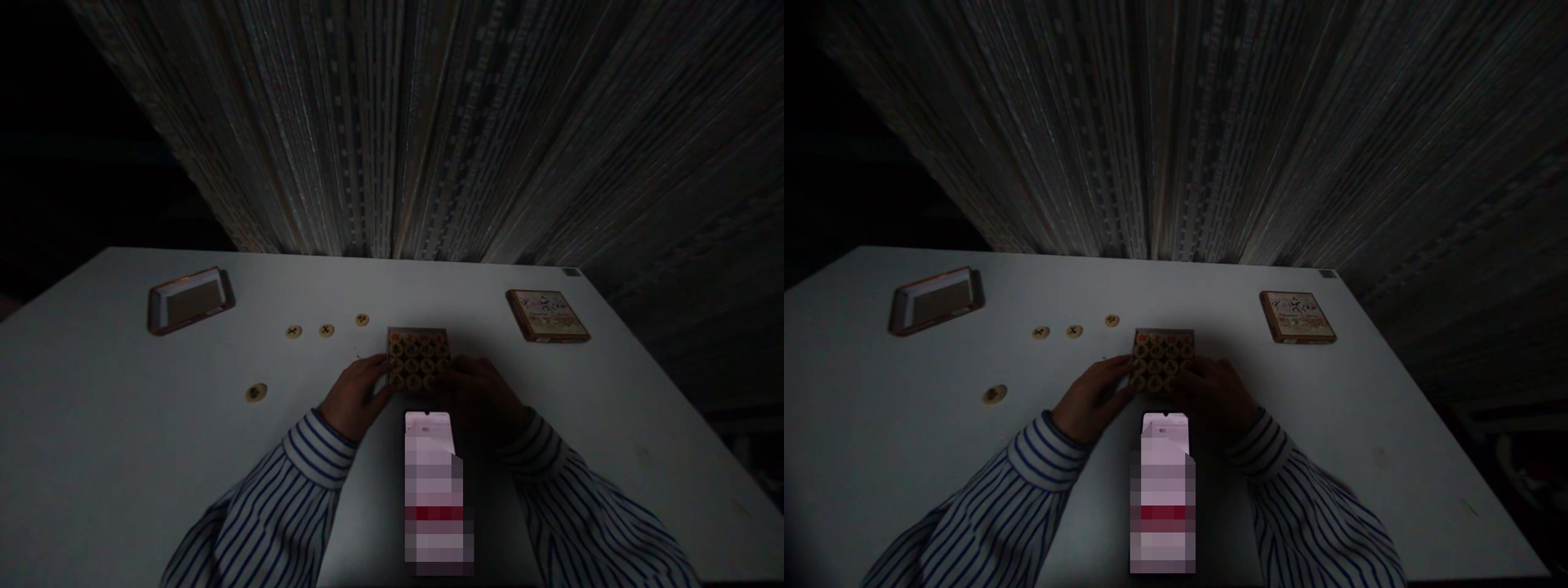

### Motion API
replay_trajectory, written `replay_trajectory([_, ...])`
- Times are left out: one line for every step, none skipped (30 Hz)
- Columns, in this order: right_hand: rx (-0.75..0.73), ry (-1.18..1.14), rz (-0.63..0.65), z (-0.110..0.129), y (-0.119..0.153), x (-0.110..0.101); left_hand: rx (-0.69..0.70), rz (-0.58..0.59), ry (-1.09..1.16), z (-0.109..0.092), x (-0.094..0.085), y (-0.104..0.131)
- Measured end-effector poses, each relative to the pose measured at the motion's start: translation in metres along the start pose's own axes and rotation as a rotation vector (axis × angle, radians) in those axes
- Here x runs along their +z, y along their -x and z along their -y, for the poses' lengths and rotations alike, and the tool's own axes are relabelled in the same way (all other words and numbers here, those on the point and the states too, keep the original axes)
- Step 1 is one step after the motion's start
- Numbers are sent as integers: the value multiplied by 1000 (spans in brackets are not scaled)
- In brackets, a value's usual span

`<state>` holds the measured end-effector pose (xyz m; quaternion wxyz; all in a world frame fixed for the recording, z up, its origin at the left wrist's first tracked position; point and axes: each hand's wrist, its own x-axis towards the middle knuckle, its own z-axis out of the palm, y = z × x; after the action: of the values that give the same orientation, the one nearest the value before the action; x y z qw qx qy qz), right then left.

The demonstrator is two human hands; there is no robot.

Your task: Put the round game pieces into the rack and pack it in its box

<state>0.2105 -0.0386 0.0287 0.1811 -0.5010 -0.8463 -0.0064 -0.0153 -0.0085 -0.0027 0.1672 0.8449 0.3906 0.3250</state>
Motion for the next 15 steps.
replay_trajectory([-1, 3, 1, 0, 0, 1, 0, -1, -2, 0, 0, 0])
replay_trajectory([-9, 5, 1, 0, 0, 1, 0, -2, -4, 0, 0, 0])
replay_trajectory([-20, 7, 1, -1, 0, 2, 0, -2, -6, -1, 0, 0])
replay_trajectory([-31, 6, -1, -1, 1, 3, -1, -4, -7, -1, 0, -1])
replay_trajectory([-38, 0, -4, -2, 1, 3, 0, -3, -7, -1, 0, -1])
replay_trajectory([-42, -8, -8, -2, 1, 3, 2, -4, -7, -1, 0, -1])
replay_trajectory([-43, -17, -14, -2, 1, 3, 4, -6, -6, 0, 0, -1])
replay_trajectory([-43, -28, -21, -1, 0, 3, 4, -6, -6, 0, 0, -1])
replay_trajectory([-41, -36, -32, 1, -1, 3, 3, -5, -5, 0, 0, -1])
replay_trajectory([-39, -40, -43, 2, -2, 3, 2, -5, -7, 0, 0, 0])
replay_trajectory([-37, -40, -51, 5, -3, 3, 2, -3, -9, 0, 0, 0])
replay_trajectory([-35, -33, -58, 7, -4, 3, 4, 0, -13, 0, 0, 0])
replay_trajectory([-32, -22, -63, 9, -6, 3, 6, 2, -16, 0, 0, 0])
replay_trajectory([-31, -6, -62, 12, -7, 3, 9, 2, -20, 0, 0, 0])
replay_trajectory([-32, 8, -57, 13, -8, 4, 11, 2, -23, 0, 0, 0])
